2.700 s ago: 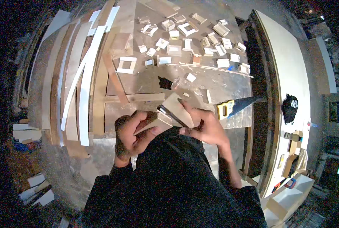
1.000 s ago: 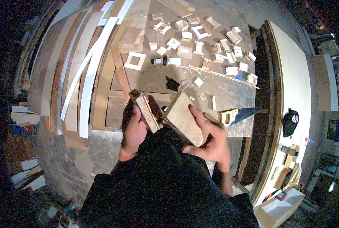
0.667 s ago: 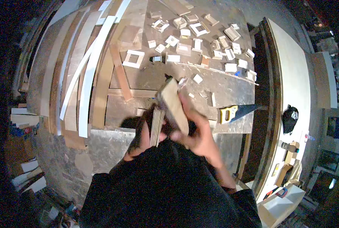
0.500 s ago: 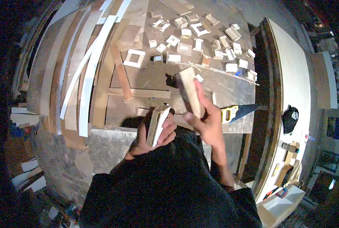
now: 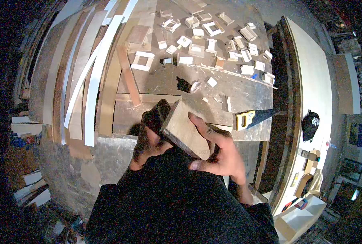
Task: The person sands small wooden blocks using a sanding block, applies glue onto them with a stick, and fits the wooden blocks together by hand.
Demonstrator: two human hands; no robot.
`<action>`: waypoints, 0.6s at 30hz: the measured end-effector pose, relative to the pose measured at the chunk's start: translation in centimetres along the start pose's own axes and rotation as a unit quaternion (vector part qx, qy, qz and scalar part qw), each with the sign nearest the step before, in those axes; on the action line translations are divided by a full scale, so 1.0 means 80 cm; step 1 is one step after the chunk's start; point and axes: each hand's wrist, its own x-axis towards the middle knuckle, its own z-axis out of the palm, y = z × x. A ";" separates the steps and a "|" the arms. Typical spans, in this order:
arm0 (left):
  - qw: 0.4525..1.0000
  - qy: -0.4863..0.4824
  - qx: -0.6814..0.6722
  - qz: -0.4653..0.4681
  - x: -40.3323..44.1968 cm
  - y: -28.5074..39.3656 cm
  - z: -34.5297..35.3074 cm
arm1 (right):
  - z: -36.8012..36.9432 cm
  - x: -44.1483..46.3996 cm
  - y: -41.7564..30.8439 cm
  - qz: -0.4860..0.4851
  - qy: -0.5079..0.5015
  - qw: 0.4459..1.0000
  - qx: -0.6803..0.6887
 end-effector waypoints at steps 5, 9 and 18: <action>0.991 -0.008 0.131 0.015 0.003 -0.001 0.003 | 0.012 0.019 -0.014 0.130 0.071 0.984 0.095; 0.989 0.022 0.145 -0.026 0.007 0.012 0.001 | 0.007 0.009 -0.001 0.052 0.041 0.998 -0.009; 0.972 0.054 0.227 -0.018 0.014 0.007 -0.003 | 0.005 -0.007 0.017 0.015 0.081 0.988 0.130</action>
